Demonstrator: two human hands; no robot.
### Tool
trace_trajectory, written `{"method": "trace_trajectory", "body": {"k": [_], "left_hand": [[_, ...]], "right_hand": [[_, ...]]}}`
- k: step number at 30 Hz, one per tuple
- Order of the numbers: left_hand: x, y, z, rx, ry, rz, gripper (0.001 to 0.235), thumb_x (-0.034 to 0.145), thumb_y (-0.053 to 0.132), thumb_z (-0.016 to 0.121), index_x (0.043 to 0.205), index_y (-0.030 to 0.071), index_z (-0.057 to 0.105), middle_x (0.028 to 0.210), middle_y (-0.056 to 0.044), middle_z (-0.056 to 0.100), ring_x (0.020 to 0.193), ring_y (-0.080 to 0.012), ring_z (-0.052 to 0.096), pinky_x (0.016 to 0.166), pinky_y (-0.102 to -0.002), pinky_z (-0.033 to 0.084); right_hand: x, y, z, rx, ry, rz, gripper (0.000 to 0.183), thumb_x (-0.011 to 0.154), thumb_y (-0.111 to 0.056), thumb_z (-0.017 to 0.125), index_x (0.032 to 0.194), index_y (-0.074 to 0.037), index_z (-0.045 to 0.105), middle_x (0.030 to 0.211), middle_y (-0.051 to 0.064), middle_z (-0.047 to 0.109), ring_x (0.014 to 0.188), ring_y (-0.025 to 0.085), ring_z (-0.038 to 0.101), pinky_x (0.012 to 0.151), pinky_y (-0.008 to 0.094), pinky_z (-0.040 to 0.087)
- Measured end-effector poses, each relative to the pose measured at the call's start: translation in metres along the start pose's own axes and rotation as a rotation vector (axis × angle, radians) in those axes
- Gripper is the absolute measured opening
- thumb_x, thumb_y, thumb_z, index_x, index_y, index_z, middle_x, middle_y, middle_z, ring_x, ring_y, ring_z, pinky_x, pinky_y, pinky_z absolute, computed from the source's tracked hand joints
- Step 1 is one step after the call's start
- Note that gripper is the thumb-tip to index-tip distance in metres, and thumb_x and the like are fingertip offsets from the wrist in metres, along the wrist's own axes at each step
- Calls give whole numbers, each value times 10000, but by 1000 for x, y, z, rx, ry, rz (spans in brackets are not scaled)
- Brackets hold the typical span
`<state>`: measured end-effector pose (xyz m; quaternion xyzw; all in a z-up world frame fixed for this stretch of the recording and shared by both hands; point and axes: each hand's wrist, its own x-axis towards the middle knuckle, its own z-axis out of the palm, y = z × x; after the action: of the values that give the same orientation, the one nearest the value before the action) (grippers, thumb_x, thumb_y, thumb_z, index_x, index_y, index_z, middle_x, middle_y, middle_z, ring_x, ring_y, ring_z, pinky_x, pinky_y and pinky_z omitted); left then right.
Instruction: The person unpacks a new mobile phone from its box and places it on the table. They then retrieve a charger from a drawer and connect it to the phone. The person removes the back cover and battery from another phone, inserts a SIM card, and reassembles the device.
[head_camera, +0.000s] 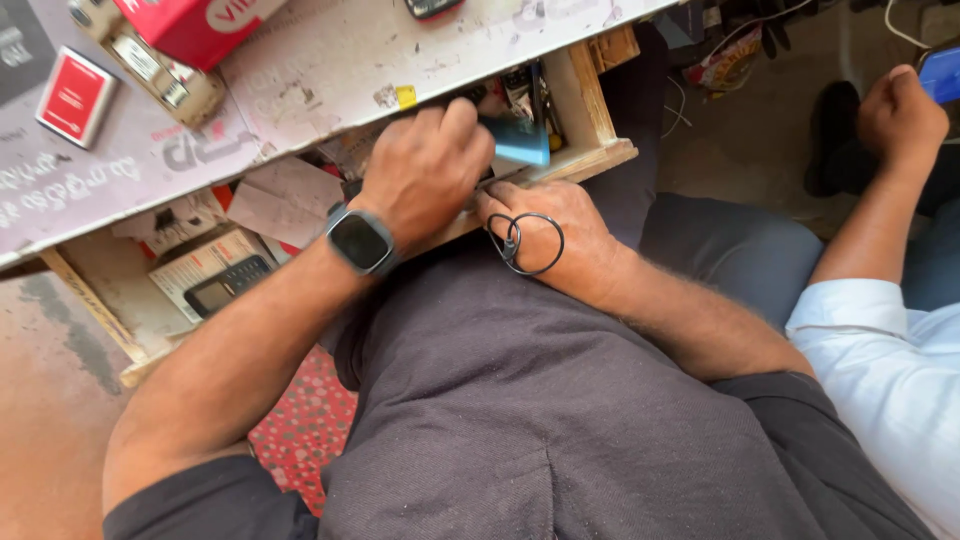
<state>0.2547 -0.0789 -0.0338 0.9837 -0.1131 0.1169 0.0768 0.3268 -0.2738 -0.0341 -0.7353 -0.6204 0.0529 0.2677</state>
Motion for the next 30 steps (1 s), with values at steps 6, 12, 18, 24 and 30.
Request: {"method": "trace_trajectory", "body": {"k": [6, 12, 18, 24, 30], "left_hand": [[-26, 22, -64, -374, 354, -206, 169, 982, 112, 689, 1102, 14, 621, 985, -114, 583, 872, -274, 636, 749, -361, 523], [-4, -2, -112, -1568, 827, -745, 149, 1055, 66, 561, 1181, 0, 607, 1063, -68, 686, 912, -136, 651, 820, -302, 572], [11, -72, -115, -1983, 858, -604, 180, 1048, 185, 563, 1143, 33, 559, 884, -53, 633, 715, -176, 660, 627, -317, 546], [10, -115, -100, -2493, 663, -11, 370, 1080, 359, 513, 1204, 14, 564, 775, 1, 513, 559, -93, 531, 502, -239, 413], [11, -143, -103, -2425, 757, 6, 365, 1139, 422, 501, 1167, 64, 561, 813, -26, 566, 634, -140, 562, 586, -286, 448]], "right_hand": [[-4, 2, 2, 149, 70, 30, 120, 958, -87, 610, 1044, -24, 666, 848, 135, 647, 741, 334, 649, 594, 441, 498], [3, 0, -1, 235, -37, 168, 128, 938, -87, 585, 1006, -94, 694, 784, 142, 677, 725, 344, 665, 607, 431, 520], [-3, 8, 6, 106, -31, 46, 188, 854, -70, 644, 1033, -66, 703, 878, 117, 751, 740, 327, 711, 613, 415, 566], [1, 1, 5, 5, 25, 5, 224, 821, -84, 656, 1039, -47, 693, 947, 122, 757, 786, 327, 729, 638, 418, 586], [4, 1, 2, 56, -73, 109, 173, 819, -95, 673, 987, -92, 713, 834, 86, 752, 750, 310, 731, 621, 426, 570]]}}
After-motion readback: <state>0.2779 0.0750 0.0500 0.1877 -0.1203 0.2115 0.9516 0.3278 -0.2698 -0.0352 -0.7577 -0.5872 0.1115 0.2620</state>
